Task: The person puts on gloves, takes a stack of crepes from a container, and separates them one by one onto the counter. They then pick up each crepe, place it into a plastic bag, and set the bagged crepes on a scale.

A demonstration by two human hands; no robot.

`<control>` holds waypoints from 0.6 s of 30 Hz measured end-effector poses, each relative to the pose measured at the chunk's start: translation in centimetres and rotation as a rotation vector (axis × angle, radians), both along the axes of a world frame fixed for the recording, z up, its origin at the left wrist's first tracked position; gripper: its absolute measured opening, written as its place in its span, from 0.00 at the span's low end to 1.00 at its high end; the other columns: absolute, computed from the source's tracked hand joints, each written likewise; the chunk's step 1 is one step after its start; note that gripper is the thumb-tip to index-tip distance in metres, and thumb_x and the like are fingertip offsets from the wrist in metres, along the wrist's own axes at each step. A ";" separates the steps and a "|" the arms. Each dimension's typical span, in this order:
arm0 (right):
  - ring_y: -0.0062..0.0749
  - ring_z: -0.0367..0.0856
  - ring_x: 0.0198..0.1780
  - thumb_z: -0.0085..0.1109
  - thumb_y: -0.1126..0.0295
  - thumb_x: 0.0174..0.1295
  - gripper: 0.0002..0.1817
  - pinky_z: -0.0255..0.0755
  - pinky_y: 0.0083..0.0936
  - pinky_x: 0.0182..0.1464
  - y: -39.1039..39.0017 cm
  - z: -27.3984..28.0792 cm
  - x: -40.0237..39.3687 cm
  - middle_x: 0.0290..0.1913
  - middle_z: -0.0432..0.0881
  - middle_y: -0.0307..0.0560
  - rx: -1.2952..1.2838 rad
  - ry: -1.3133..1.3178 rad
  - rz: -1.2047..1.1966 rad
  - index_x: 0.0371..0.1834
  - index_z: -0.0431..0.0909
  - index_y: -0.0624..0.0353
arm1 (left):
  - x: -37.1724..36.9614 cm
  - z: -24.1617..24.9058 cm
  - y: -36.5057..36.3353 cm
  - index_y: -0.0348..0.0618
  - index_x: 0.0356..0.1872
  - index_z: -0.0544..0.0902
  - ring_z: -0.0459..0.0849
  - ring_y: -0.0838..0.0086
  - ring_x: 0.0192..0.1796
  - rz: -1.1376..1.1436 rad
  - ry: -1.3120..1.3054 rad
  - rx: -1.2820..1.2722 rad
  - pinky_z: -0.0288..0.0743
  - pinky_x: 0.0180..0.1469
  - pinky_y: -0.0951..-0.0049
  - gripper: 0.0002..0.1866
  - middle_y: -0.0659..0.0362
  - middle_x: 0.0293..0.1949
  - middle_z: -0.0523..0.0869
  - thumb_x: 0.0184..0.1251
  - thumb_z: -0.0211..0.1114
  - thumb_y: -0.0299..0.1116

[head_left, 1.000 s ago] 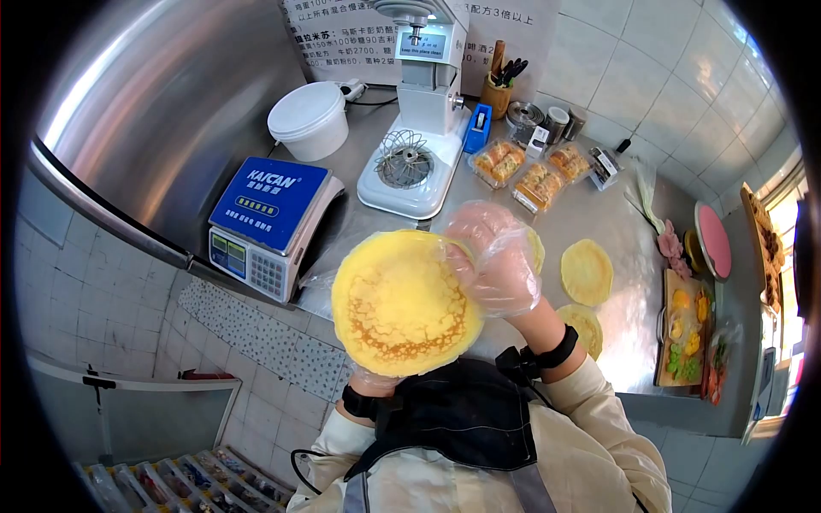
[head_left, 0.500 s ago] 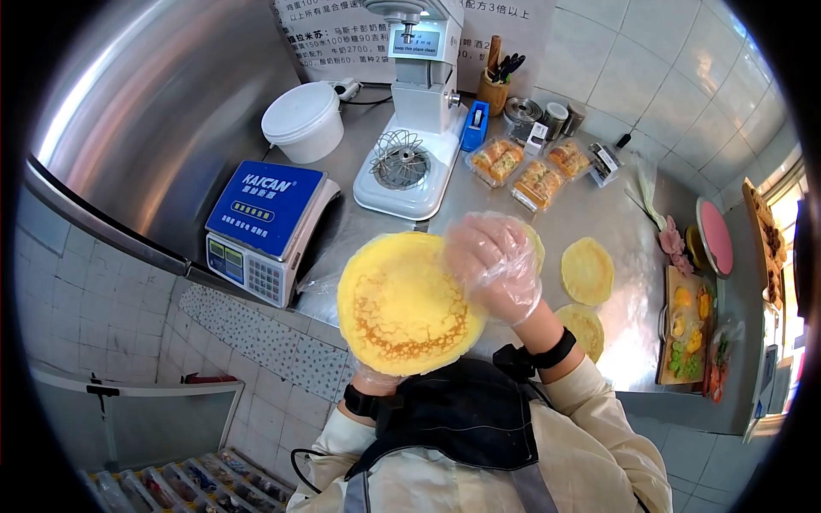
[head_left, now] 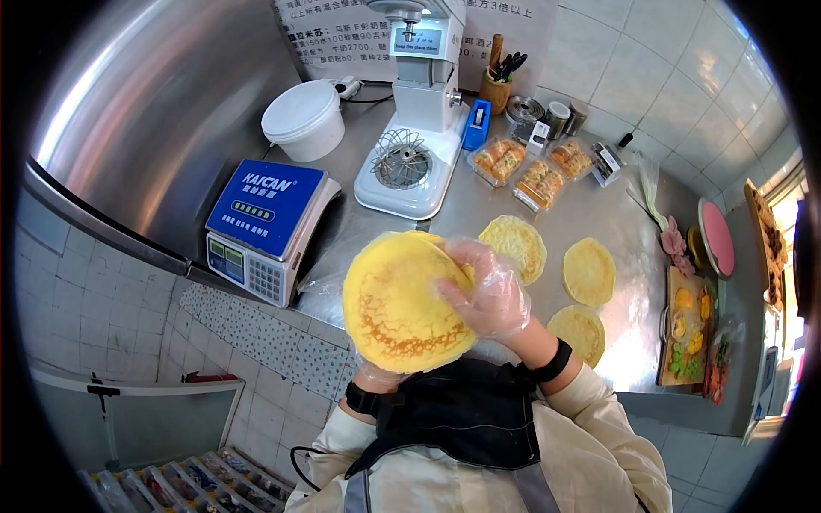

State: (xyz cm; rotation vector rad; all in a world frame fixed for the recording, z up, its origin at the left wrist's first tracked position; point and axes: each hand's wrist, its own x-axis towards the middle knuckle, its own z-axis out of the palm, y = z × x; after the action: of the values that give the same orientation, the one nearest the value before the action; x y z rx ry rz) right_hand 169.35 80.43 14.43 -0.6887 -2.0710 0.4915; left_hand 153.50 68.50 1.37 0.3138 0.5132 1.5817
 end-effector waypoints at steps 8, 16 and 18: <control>0.46 0.81 0.39 0.58 0.83 0.50 0.21 0.75 0.31 0.41 1.3 -2.0 -0.4 0.39 0.81 0.52 -0.267 0.221 0.078 0.49 0.69 0.61 | 1.4 7.2 0.9 0.51 0.69 0.53 0.58 0.56 0.69 0.066 0.389 -0.392 0.58 0.66 0.48 0.37 0.53 0.68 0.58 0.65 0.34 0.63; 0.45 0.80 0.43 0.54 0.83 0.51 0.17 0.75 0.32 0.45 -2.2 -1.8 0.2 0.44 0.81 0.50 -0.165 -0.093 0.316 0.45 0.78 0.57 | 0.8 3.5 1.0 0.48 0.68 0.55 0.63 0.59 0.66 -0.051 0.184 -0.035 0.62 0.65 0.52 0.35 0.52 0.66 0.63 0.65 0.51 0.53; 0.45 0.81 0.43 0.53 0.83 0.51 0.19 0.75 0.32 0.45 -2.7 -1.0 0.0 0.44 0.81 0.50 -0.163 -0.068 0.372 0.47 0.77 0.56 | 0.8 3.4 1.0 0.48 0.68 0.55 0.63 0.59 0.66 -0.046 0.204 -0.029 0.62 0.65 0.52 0.35 0.52 0.66 0.63 0.64 0.52 0.53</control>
State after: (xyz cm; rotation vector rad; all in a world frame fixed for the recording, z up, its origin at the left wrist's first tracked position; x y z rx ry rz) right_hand 169.34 77.75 13.44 -0.4139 -2.2511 0.8642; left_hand 154.30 69.51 4.80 0.4645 0.6806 1.5048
